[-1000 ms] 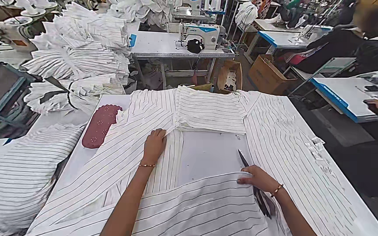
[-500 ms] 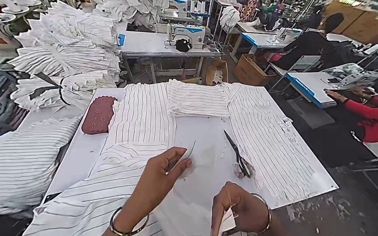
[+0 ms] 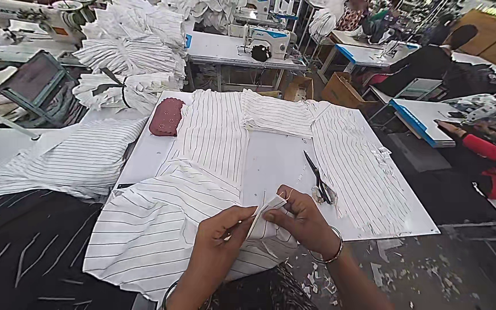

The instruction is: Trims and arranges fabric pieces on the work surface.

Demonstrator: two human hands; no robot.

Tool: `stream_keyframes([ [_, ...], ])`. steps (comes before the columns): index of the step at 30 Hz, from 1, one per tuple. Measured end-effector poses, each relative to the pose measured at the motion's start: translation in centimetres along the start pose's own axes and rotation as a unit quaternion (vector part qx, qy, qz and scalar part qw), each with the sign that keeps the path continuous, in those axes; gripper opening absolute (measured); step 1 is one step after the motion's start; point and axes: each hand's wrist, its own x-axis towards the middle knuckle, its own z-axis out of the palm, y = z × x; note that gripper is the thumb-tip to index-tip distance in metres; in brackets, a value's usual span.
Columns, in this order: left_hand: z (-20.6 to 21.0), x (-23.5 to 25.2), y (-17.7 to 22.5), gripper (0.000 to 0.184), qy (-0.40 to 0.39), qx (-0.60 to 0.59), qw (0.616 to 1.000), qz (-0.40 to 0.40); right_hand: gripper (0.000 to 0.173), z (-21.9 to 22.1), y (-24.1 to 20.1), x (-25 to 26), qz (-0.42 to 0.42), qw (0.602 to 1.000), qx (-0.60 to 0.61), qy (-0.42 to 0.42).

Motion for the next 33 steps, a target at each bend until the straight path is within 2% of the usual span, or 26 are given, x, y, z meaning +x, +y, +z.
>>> stream_keyframes([
  [7, -0.7, -0.9, 0.5, 0.022, -0.054, 0.025, 0.996, 0.064, 0.019, 1.0, -1.1, -1.1, 0.034, 0.999, 0.003, 0.017],
  [10, -0.4, -1.0, 0.5, 0.016, -0.009, 0.060, 0.995, 0.084, 0.023, 1.4, -1.5, -1.2, 0.065, 0.998, 0.012, 0.018],
  [13, 0.2, -0.9, 0.5, 0.013, 0.037, 0.100, 0.990, 0.093, 0.025, 0.8, -1.9, -1.0, 0.065, 0.997, 0.004, -0.049],
  [17, 1.0, -0.7, 0.1, 0.011, 0.062, 0.081, 0.992, 0.069, 0.021, -0.3, -2.4, -0.6, 0.025, 0.991, -0.082, -0.107],
  [20, 1.0, -0.3, -0.2, 0.013, 0.060, 0.080, 0.994, 0.051, 0.021, -2.2, -2.2, -0.6, -0.033, 0.973, -0.202, -0.104],
  [23, 1.1, 0.4, -0.1, 0.008, 0.045, 0.027, 0.998, -0.025, 0.019, -3.6, -1.7, -0.9, -0.028, 0.965, -0.241, -0.102],
  [25, 1.7, 0.9, -0.5, 0.004, 0.035, -0.041, 0.992, -0.118, 0.018, -3.4, -0.6, -1.0, -0.017, 0.971, -0.224, -0.086],
  [27, 2.3, 1.4, -1.3, 0.009, 0.026, -0.111, 0.971, -0.210, 0.017, -2.8, 1.7, -1.0, 0.010, 0.978, -0.195, -0.067],
  [29, 2.5, 1.5, -2.4, 0.016, 0.008, -0.161, 0.946, -0.280, 0.019, -2.7, 5.2, -1.4, 0.080, 0.977, -0.182, -0.080],
  [31, 2.8, 1.4, -3.7, 0.019, -0.005, -0.199, 0.924, -0.326, 0.022, -4.2, 9.3, -2.5, 0.169, 0.958, -0.208, -0.100],
  [33, 3.2, 1.2, -4.5, 0.024, -0.013, -0.239, 0.903, -0.356, 0.026, -7.5, 12.8, -4.4, 0.254, 0.927, -0.272, -0.042],
])
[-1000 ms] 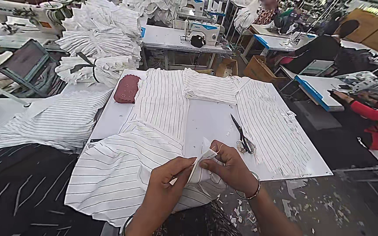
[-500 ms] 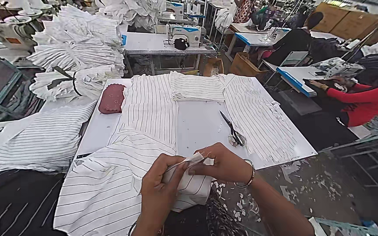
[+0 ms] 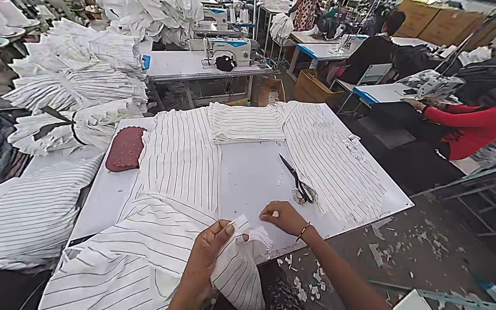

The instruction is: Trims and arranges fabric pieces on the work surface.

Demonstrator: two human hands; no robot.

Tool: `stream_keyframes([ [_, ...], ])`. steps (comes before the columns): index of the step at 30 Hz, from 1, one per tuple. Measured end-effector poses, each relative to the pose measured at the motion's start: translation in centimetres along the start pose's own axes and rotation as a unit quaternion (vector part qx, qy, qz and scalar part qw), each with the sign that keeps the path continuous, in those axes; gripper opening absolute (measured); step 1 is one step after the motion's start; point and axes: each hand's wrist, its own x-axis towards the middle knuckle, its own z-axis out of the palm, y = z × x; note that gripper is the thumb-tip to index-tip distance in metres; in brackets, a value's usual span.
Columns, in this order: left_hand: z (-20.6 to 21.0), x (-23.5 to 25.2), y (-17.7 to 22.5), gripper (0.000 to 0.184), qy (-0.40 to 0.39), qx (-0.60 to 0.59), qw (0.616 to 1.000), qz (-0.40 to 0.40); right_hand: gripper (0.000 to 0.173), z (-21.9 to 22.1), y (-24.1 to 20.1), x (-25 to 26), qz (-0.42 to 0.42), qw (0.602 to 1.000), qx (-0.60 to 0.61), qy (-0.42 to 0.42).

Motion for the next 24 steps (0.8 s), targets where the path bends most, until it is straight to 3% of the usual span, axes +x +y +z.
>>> stream_keyframes([
  [4, 0.4, 0.9, -0.7, 0.026, -0.015, -0.025, 0.999, -0.019, 0.038, -3.8, 7.6, -0.7, 0.210, 0.959, -0.077, 0.171],
  [7, 1.0, 1.7, -0.9, 0.021, -0.012, 0.020, 1.000, 0.004, 0.054, -4.0, 9.7, 0.0, 0.304, 0.933, -0.114, 0.155],
  [10, 1.5, 2.5, -0.5, 0.016, 0.000, 0.079, 0.996, 0.034, 0.052, -5.3, 8.9, 0.6, 0.358, 0.919, -0.151, 0.069],
  [11, 1.5, 2.6, -0.3, 0.015, 0.005, 0.093, 0.995, 0.044, 0.048, -5.8, 8.9, 0.5, 0.351, 0.928, -0.118, 0.046],
  [13, 1.4, 2.6, 0.4, 0.013, 0.012, 0.112, 0.992, 0.059, 0.027, -5.9, 8.9, -0.6, 0.282, 0.956, 0.070, 0.051],
  [15, 1.1, 2.8, 1.1, 0.014, 0.020, 0.119, 0.991, 0.063, 0.017, -4.6, 6.7, -2.9, 0.202, 0.927, 0.314, 0.026],
  [18, 0.4, 3.0, 1.6, 0.016, 0.038, 0.121, 0.990, 0.061, 0.006, -1.8, 2.6, -7.1, 0.093, 0.895, 0.436, -0.036],
  [24, -0.5, 2.8, 2.5, 0.016, 0.030, 0.117, 0.989, 0.083, 0.048, 0.2, -0.6, -12.8, 0.033, 0.903, 0.394, -0.171],
])
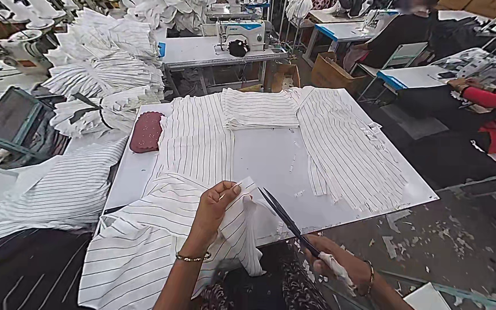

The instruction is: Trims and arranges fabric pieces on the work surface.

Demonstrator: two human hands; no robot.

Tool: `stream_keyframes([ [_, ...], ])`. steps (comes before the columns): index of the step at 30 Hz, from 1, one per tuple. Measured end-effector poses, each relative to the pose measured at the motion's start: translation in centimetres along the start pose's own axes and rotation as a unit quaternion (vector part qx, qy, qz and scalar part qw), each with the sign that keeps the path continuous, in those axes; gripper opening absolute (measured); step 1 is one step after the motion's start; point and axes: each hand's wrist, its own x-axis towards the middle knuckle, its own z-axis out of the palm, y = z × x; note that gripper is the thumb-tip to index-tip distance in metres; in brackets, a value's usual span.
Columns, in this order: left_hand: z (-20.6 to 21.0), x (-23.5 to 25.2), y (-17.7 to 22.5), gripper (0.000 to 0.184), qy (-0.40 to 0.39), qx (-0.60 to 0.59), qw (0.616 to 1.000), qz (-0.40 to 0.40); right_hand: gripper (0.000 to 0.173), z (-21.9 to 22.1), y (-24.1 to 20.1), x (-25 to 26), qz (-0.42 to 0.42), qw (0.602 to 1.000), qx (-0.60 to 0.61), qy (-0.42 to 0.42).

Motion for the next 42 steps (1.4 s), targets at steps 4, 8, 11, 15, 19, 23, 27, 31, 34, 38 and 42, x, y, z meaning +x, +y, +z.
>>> stream_keyframes([
  [4, 0.1, -0.8, 0.2, 0.013, -0.022, 0.019, 0.999, 0.018, 0.054, 0.7, -2.8, 0.4, 0.010, 0.992, -0.126, -0.010],
  [8, 0.2, -1.6, 0.3, 0.007, 0.015, 0.069, 0.995, 0.067, 0.052, 1.3, -4.1, 1.5, 0.005, 0.979, -0.206, 0.006],
  [11, 0.3, -2.0, 0.3, 0.005, 0.062, 0.090, 0.990, 0.091, 0.049, 2.2, -3.6, 1.9, -0.009, 0.978, -0.206, 0.023],
  [15, 0.3, -2.0, 0.1, 0.004, 0.079, 0.091, 0.988, 0.100, 0.037, 3.0, -2.6, 2.2, -0.043, 0.980, -0.187, 0.055],
  [19, 0.4, -1.5, 0.0, 0.004, 0.072, 0.094, 0.988, 0.097, 0.035, 2.9, -2.1, 2.4, -0.046, 0.984, -0.159, 0.059],
  [23, 0.7, -0.9, -0.1, 0.002, 0.041, 0.114, 0.990, 0.078, 0.044, 2.5, -2.8, 3.4, -0.054, 0.986, -0.155, 0.042],
  [27, 1.3, -0.1, -0.5, 0.002, 0.020, 0.104, 0.992, 0.070, 0.048, 2.1, -3.6, 4.9, -0.053, 0.981, -0.178, 0.049],
  [31, 1.2, 1.1, -0.7, 0.005, 0.023, 0.081, 0.993, 0.078, 0.040, 1.7, -3.0, 6.0, -0.104, 0.974, -0.180, 0.093],
  [34, 1.3, 2.2, -0.6, 0.007, 0.015, 0.064, 0.994, 0.085, 0.039, 1.4, -3.2, 6.7, -0.111, 0.965, -0.200, 0.127],
  [38, 1.8, 4.0, -0.8, 0.007, 0.028, 0.052, 0.995, 0.077, 0.031, -0.3, -2.9, 8.5, -0.061, 0.960, -0.196, 0.191],
  [42, 1.8, 4.5, -0.9, 0.006, 0.045, 0.051, 0.997, 0.042, 0.026, -6.1, -1.6, 11.3, 0.110, 0.880, -0.333, 0.321],
])
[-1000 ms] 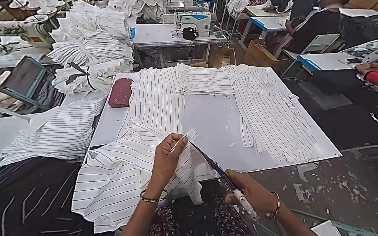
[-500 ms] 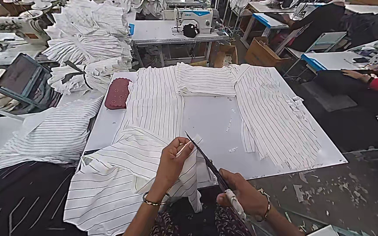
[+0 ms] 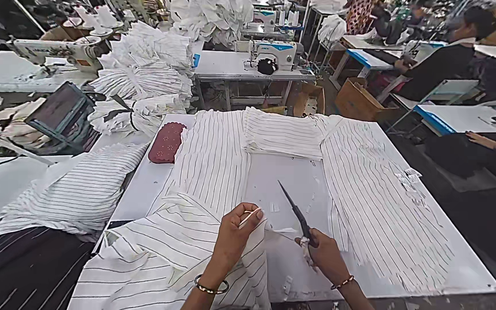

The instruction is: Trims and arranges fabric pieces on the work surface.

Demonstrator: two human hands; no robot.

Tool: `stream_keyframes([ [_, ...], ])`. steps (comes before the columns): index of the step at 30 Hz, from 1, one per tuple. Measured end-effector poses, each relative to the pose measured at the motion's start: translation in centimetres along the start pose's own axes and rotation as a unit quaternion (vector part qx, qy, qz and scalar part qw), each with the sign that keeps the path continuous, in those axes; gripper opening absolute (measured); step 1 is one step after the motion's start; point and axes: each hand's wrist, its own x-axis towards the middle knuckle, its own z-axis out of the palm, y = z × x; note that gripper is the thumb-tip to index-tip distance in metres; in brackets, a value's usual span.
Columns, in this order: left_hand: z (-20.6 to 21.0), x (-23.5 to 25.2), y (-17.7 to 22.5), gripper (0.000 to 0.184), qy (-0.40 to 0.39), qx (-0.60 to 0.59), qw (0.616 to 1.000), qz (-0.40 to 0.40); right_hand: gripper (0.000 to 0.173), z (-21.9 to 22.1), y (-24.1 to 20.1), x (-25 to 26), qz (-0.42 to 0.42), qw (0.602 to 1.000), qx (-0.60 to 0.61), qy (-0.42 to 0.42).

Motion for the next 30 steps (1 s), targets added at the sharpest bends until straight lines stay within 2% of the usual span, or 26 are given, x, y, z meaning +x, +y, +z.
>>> stream_keyframes([
  [2, -0.5, -0.2, -0.2, 0.006, -0.002, 0.009, 1.000, -0.009, 0.028, -0.8, 2.0, 2.6, 0.046, 0.995, -0.074, 0.057],
  [4, -1.1, -0.9, -0.5, 0.006, -0.019, 0.018, 1.000, -0.015, 0.036, -1.6, 3.9, 4.1, 0.036, 0.989, -0.115, 0.090],
  [6, -1.5, -1.8, -1.0, 0.007, -0.044, 0.013, 0.999, 0.001, 0.045, -2.6, 4.9, 5.1, 0.016, 0.987, -0.139, 0.080],
  [8, -1.7, -2.9, -1.5, 0.008, -0.067, 0.004, 0.997, 0.044, 0.044, -3.4, 4.0, 5.3, -0.025, 0.990, -0.127, 0.063],
  [11, -1.1, -4.2, -2.3, 0.016, -0.056, 0.057, 0.990, 0.119, 0.029, -4.3, -2.7, 2.6, -0.199, 0.980, -0.007, 0.030],
  [13, -0.4, -4.8, -2.6, 0.017, -0.009, 0.109, 0.978, 0.177, 0.029, -3.8, -8.4, -0.7, -0.305, 0.944, 0.093, -0.082],
  [15, 0.1, -5.3, -2.4, 0.016, 0.029, 0.117, 0.964, 0.236, 0.038, -3.4, -12.4, -3.3, -0.354, 0.909, 0.114, -0.188],
  [16, 0.1, -5.6, -2.1, 0.016, 0.041, 0.103, 0.958, 0.266, 0.037, -3.3, -13.7, -4.0, -0.368, 0.903, 0.102, -0.196],
  [20, -1.4, -6.9, -1.1, 0.018, 0.047, 0.060, 0.929, 0.362, 0.016, -5.4, -16.4, -5.4, -0.436, 0.882, 0.067, -0.165],
  [22, -3.1, -7.0, -1.3, 0.024, 0.034, 0.081, 0.915, 0.393, 0.015, -7.2, -17.4, -6.5, -0.468, 0.872, 0.043, -0.140],
  [25, -5.4, -6.9, -1.3, 0.030, -0.025, 0.146, 0.913, 0.380, 0.015, -9.2, -18.4, -7.7, -0.489, 0.865, 0.037, -0.109],
  [28, -5.3, -6.7, 0.9, 0.019, -0.070, 0.165, 0.896, 0.407, 0.018, -9.3, -19.4, -7.2, -0.542, 0.838, 0.007, -0.053],
  [30, -5.7, -6.4, 2.7, 0.017, -0.056, 0.191, 0.875, 0.441, 0.021, -10.6, -20.7, -7.4, -0.583, 0.812, -0.025, 0.006],
])
